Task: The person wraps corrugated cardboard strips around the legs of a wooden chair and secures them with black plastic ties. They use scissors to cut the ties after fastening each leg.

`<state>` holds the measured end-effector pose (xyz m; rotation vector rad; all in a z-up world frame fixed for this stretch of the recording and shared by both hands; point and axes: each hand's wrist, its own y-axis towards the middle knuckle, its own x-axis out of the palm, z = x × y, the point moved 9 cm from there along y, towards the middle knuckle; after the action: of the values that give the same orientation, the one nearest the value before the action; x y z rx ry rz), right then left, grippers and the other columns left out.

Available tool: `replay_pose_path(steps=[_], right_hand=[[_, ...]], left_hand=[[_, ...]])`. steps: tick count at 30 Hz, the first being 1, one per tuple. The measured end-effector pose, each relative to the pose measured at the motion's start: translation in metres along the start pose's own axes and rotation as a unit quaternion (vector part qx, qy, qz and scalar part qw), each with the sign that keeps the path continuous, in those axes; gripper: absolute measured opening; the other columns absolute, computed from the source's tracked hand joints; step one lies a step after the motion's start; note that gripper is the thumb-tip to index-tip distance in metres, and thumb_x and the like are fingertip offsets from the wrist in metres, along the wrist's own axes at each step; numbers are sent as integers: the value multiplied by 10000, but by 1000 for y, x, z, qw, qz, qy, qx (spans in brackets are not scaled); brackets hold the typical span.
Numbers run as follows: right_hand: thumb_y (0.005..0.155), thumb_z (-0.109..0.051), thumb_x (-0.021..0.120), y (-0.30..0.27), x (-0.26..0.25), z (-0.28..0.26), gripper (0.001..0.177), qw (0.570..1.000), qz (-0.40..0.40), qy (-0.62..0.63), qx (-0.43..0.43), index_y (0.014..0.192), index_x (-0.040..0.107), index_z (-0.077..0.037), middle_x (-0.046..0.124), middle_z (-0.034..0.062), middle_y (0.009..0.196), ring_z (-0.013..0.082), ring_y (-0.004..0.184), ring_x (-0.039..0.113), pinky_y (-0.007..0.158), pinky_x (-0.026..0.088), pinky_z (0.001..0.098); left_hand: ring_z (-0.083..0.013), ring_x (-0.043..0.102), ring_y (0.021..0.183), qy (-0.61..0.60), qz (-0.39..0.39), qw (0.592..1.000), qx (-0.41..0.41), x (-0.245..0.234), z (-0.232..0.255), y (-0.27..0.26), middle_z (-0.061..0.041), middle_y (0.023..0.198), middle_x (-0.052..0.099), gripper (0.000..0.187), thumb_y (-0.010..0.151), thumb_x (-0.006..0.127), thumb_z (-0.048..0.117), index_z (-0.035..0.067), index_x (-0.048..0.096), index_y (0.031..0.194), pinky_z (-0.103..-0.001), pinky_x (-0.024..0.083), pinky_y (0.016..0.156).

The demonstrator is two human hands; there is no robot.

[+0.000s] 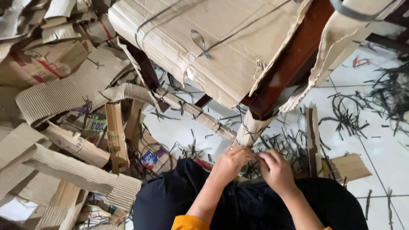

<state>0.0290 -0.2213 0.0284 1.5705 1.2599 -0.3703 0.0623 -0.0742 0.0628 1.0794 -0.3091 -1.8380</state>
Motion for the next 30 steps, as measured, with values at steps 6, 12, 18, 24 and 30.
replay_pose_path(steps=[6, 12, 18, 24, 30], right_hand=[[950, -112, 693, -2, -8, -27, 118, 991, 32, -37, -127, 1029, 649, -37, 609, 90, 949, 225, 751, 653, 636, 572, 323], [926, -216, 745, -9, -6, -34, 161, 988, 44, -40, -143, 982, 649, -99, 594, 58, 1003, 190, 788, 666, 692, 582, 339], [980, -215, 628, -16, 32, 6, 176, 994, -49, 62, -81, 1108, 655, -98, 642, 108, 1301, 278, 1146, 680, 929, 547, 392], [950, -156, 625, -13, 33, 23, 158, 996, -51, 70, 14, 1097, 681, -173, 719, -2, 1242, 167, 1125, 734, 912, 616, 319], [915, -99, 663, -3, -6, -16, 260, 995, 13, 55, -78, 1163, 737, -124, 764, 21, 1120, 176, 1022, 774, 939, 608, 293]], left_hand=[[-237, 671, 1053, 62, 23, 998, 21, 8, 0, -7, -91, 1121, 696, 152, 1017, 592, 54, 41, 691, 1132, -361, 476, 878], [-246, 671, 1100, 15, 32, 999, 19, 7, 1, -6, -98, 1168, 714, 157, 1008, 618, 64, 25, 711, 1128, -376, 480, 923], [-289, 636, 850, 85, 39, 992, 87, 0, 13, -4, -105, 970, 688, 112, 1010, 565, 51, 29, 662, 961, -399, 421, 779], [-293, 648, 869, 38, 66, 995, 63, -16, 29, 1, -132, 976, 716, 103, 994, 564, -31, 1, 660, 1012, -392, 469, 826], [-377, 665, 975, -45, 9, 993, -109, 5, -2, -9, -129, 1180, 681, 263, 1034, 514, 79, 100, 523, 1296, -465, 531, 758]])
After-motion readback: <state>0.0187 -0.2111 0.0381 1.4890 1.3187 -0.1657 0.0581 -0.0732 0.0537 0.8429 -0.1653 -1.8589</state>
